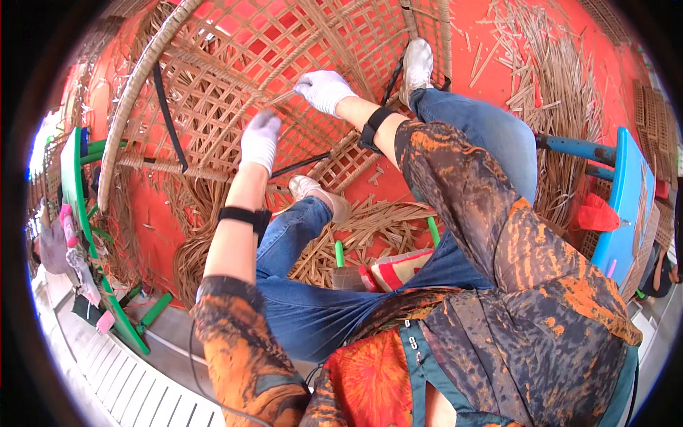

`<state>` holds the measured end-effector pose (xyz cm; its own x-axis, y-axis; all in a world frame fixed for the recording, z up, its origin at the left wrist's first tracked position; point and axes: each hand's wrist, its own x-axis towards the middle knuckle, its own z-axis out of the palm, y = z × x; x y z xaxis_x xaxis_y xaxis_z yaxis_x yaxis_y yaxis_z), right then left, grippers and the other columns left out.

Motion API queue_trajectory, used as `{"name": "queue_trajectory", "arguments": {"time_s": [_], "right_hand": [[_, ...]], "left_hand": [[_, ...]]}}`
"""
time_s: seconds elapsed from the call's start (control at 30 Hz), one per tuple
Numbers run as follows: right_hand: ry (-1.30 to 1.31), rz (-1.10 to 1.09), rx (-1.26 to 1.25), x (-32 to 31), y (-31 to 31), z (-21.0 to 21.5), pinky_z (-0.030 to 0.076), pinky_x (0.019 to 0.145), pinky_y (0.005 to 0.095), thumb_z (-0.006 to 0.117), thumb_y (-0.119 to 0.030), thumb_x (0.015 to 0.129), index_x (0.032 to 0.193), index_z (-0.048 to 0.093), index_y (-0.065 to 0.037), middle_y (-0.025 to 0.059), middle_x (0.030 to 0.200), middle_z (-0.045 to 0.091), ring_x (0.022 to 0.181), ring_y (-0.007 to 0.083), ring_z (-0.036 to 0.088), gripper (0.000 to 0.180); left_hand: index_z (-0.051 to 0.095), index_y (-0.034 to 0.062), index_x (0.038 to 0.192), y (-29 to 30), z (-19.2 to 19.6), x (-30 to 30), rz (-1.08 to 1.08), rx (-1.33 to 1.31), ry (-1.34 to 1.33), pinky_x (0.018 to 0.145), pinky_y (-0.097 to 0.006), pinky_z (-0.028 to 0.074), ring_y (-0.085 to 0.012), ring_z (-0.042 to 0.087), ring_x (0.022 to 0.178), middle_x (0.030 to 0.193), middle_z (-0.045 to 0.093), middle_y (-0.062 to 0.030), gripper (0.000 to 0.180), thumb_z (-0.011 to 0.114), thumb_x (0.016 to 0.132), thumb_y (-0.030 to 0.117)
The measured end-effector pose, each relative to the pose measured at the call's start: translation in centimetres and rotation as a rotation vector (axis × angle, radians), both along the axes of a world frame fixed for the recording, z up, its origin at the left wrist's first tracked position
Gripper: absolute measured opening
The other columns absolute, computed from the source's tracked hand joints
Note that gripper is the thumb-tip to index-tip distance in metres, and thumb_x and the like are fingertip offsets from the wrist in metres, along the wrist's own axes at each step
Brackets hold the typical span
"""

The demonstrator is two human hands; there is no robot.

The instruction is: The recorder is weaving a wicker or bamboo chair frame using flexible binding strips.

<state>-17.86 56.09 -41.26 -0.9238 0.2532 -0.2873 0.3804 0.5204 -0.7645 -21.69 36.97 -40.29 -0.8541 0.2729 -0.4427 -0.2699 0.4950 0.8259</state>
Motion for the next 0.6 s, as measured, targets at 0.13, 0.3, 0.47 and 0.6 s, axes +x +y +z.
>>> {"name": "queue_trajectory", "arguments": {"time_s": [0.13, 0.3, 0.47, 0.6], "right_hand": [[0.0, -0.027, 0.045, 1.0, -0.6, -0.2, 0.047, 0.089, 0.0432, 0.051, -0.036, 0.091, 0.112, 0.063, -0.014, 0.0145, 0.106, 0.065, 0.1, 0.0327, 0.06, 0.033], [0.002, -0.153, 0.081, 0.7, -1.0, 0.4, 0.048, 0.084, 0.0455, 0.047, -0.035, 0.093, 0.107, 0.062, -0.012, 0.0155, 0.098, 0.066, 0.094, 0.0346, 0.062, 0.031], [-0.076, -0.146, 0.071, 1.1, -1.7, 0.2, 0.049, 0.082, 0.0458, 0.048, -0.035, 0.092, 0.105, 0.063, -0.012, 0.015, 0.097, 0.066, 0.092, 0.0348, 0.063, 0.031], [-0.078, -0.157, 0.105, -0.2, -3.2, -0.4, 0.05, 0.083, 0.0453, 0.053, -0.032, 0.086, 0.099, 0.066, -0.011, 0.0149, 0.099, 0.066, 0.095, 0.0332, 0.062, 0.028]], "left_hand": [[0.06, -0.002, 0.109, 2.0, -2.4, -1.8, 0.213, 0.086, 0.002, 0.07, -0.026, 0.046, -0.0137, 0.056, 0.077, 0.088, 0.062, -0.0054, 0.032, 0.069, 0.08, 0.007], [0.057, -0.0073, 0.107, 5.1, -2.7, -0.4, 0.447, 0.284, 0.176, 0.071, -0.025, 0.045, -0.0137, 0.055, 0.075, 0.086, 0.061, -0.0069, 0.037, 0.072, 0.074, -0.001], [0.063, 0.0011, 0.108, 4.1, -2.7, 0.9, 0.276, 0.32, 0.136, 0.07, -0.025, 0.044, -0.0126, 0.054, 0.077, 0.088, 0.063, -0.0043, 0.028, 0.066, 0.08, 0.0], [0.068, 0.0041, 0.103, 3.4, -1.7, -0.1, 0.04, 0.161, 0.176, 0.067, -0.027, 0.043, -0.0116, 0.052, 0.071, 0.083, 0.065, -0.0047, 0.02, 0.064, 0.084, 0.007]]}}
